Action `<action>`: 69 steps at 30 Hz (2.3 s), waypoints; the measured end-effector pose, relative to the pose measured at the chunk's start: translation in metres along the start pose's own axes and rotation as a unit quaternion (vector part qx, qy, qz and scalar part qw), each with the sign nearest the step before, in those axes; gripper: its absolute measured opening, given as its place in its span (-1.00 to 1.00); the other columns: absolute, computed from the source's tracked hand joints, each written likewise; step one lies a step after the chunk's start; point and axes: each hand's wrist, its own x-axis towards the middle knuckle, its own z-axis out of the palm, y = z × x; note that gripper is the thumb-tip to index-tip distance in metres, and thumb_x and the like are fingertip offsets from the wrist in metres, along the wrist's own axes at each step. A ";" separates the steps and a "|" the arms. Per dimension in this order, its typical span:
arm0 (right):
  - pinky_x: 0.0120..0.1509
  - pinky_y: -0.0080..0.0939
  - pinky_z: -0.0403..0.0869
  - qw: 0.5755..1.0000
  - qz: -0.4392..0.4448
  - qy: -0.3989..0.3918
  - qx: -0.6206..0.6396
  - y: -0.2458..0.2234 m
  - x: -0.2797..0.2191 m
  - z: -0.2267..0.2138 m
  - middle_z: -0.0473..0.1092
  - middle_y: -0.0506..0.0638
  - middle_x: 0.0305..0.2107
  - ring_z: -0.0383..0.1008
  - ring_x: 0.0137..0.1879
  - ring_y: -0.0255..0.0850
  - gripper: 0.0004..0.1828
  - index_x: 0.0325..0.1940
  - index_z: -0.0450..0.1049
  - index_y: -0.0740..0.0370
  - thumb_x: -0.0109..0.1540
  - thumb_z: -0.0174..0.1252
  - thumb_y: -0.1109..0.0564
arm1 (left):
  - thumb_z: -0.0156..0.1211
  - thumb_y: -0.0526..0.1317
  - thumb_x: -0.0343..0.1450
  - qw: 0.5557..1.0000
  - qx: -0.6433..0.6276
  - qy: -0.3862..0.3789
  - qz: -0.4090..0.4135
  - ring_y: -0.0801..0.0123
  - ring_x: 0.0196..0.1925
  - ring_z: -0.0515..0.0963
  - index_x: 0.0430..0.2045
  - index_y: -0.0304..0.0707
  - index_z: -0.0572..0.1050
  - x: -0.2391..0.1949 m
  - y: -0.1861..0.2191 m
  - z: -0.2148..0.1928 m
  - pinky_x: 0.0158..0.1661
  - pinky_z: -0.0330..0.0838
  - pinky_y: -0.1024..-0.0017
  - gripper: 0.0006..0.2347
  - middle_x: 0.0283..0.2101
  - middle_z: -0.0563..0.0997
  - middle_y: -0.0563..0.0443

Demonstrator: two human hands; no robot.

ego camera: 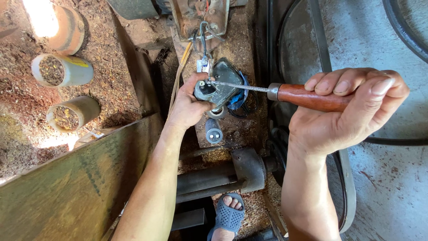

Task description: The person uses a screwdriver to unscrew and remove an old cylindrical capacitor from the switch box of an electric motor, then connects the wires of a new replacement capacitor and secures it, finally holding up the old and new capacitors side by side.

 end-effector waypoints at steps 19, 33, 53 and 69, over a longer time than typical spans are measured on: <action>-0.13 -0.04 0.59 0.998 0.060 0.004 -0.007 -0.015 0.003 0.005 0.41 0.09 -0.35 0.49 -0.30 -0.14 -0.61 0.00 0.35 0.27 0.63 0.02 -0.13 | 0.35 -0.60 0.19 0.999 0.035 0.035 0.021 0.46 0.00 0.60 0.07 -0.17 0.39 -0.004 -0.007 -0.001 0.00 0.51 0.48 -0.44 -0.06 0.59 0.09; -0.27 -0.46 0.38 0.846 0.245 -0.336 -0.334 -0.064 0.035 -0.023 0.43 0.12 0.06 0.39 -0.30 -0.38 -0.44 0.47 0.07 0.30 0.41 0.08 0.23 | 0.27 -0.61 0.18 0.999 0.039 0.032 0.012 0.49 -0.08 0.64 0.06 -0.20 0.41 -0.006 -0.001 -0.003 -0.09 0.55 0.48 -0.46 -0.15 0.64 0.10; -0.37 -0.47 0.25 0.874 0.199 -0.299 -0.328 -0.065 0.032 -0.008 0.46 0.16 0.08 0.18 -0.44 -0.44 -0.65 0.24 0.20 0.26 0.36 -0.14 0.38 | 0.30 -0.59 0.19 0.997 0.060 0.034 -0.023 0.50 -0.06 0.65 0.11 -0.19 0.38 -0.006 0.006 -0.001 -0.03 0.55 0.51 -0.42 -0.13 0.66 0.07; -0.28 -0.45 0.35 0.859 0.177 -0.315 -0.363 -0.036 0.004 -0.002 0.50 -0.01 -0.36 0.39 -0.35 -0.44 -0.80 -0.02 0.49 0.34 0.40 -0.03 0.45 | 0.28 -0.58 0.16 0.991 0.134 0.003 -0.021 0.37 -0.03 0.64 0.04 0.00 0.48 -0.003 0.009 0.009 -0.01 0.53 0.45 -0.43 -0.08 0.64 0.03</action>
